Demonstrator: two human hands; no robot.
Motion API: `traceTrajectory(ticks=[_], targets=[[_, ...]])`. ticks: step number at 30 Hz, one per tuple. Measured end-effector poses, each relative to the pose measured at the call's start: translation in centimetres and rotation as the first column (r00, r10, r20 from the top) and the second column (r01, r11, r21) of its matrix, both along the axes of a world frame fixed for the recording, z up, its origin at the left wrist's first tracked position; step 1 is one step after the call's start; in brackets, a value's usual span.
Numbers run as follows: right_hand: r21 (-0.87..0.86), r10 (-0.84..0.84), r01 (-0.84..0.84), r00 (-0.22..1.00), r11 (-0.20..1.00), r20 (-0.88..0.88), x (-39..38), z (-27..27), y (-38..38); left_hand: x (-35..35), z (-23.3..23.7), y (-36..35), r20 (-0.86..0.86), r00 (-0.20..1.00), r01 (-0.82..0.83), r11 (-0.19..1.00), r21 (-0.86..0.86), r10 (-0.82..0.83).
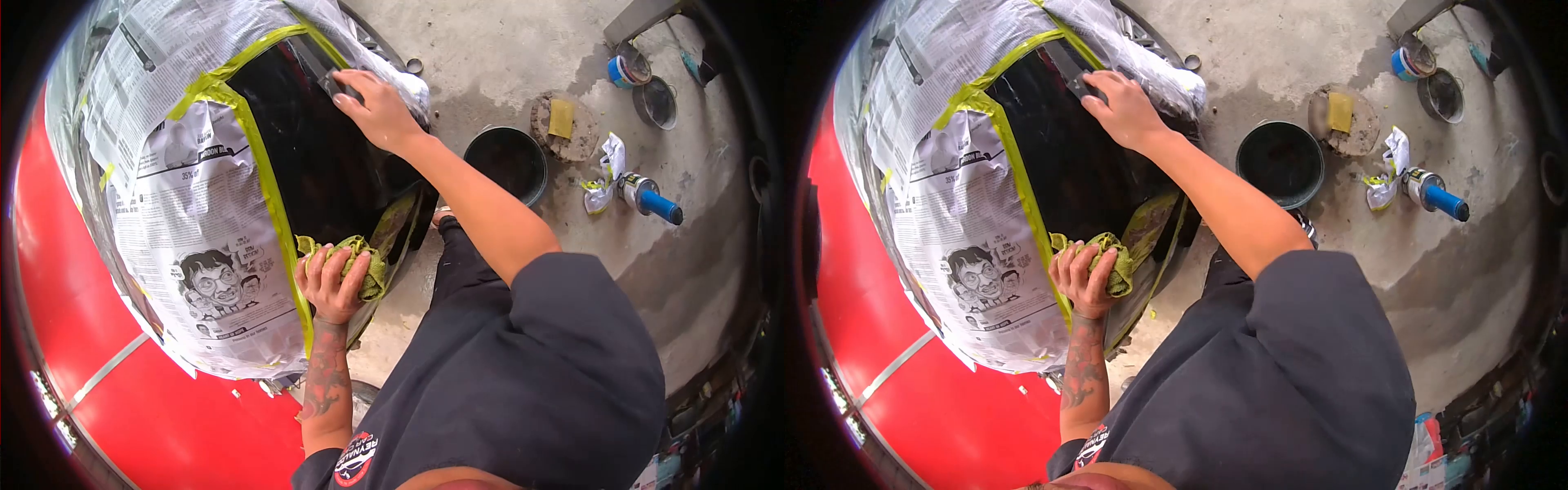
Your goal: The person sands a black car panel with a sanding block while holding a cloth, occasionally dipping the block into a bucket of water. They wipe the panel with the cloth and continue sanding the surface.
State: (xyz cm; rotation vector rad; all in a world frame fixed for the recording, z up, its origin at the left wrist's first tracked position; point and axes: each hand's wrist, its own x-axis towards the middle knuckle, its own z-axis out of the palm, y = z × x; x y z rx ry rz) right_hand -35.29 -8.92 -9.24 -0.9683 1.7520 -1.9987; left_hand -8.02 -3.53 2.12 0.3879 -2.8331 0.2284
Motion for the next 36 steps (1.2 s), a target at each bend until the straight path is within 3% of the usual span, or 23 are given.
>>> traceTrajectory(ticks=[3, 6, 13, 16, 21, 29, 36], targets=[[0.006, 0.031, -0.032, 0.999, 0.999, 0.028, -1.3, 0.6, -1.6, -0.1, 0.1, 0.0, -0.003, 1.000, 0.004, 1.000, 0.000, -0.004], [0.007, 0.003, -0.003, 1.000, 1.000, -0.031, -4.6, 0.8, -7.9, -0.1, -0.1, 0.1, -0.009, 1.000, 0.005, 1.000, -0.006, -0.005], [-0.014, -0.032, 0.033, 0.997, 0.999, 0.068, -1.7, -0.4, -4.0, 0.0, -0.1, -0.1, -0.008, 1.000, 0.010, 1.000, -0.006, -0.010], [-0.018, -0.026, 0.026, 1.000, 1.000, 0.011, -3.9, 0.9, -7.1, 0.1, 0.2, 0.1, 0.010, 1.000, 0.002, 1.000, 0.004, -0.002], [0.229, 0.000, 0.002, 1.000, 0.973, -0.009, -6.2, 1.4, -10.1, -0.2, 0.3, 0.1, 0.013, 1.000, 0.003, 1.000, -0.004, -0.003], [0.106, -0.050, 0.040, 0.994, 0.994, 0.102, -1.6, -1.0, -3.2, 0.0, 0.1, -0.1, 0.007, 1.000, 0.011, 1.000, -0.009, -0.011], [0.114, 0.020, -0.027, 0.998, 0.993, 0.065, -6.2, 1.1, -9.6, -0.2, 0.3, 0.1, 0.027, 1.000, 0.001, 1.000, -0.006, -0.001]])
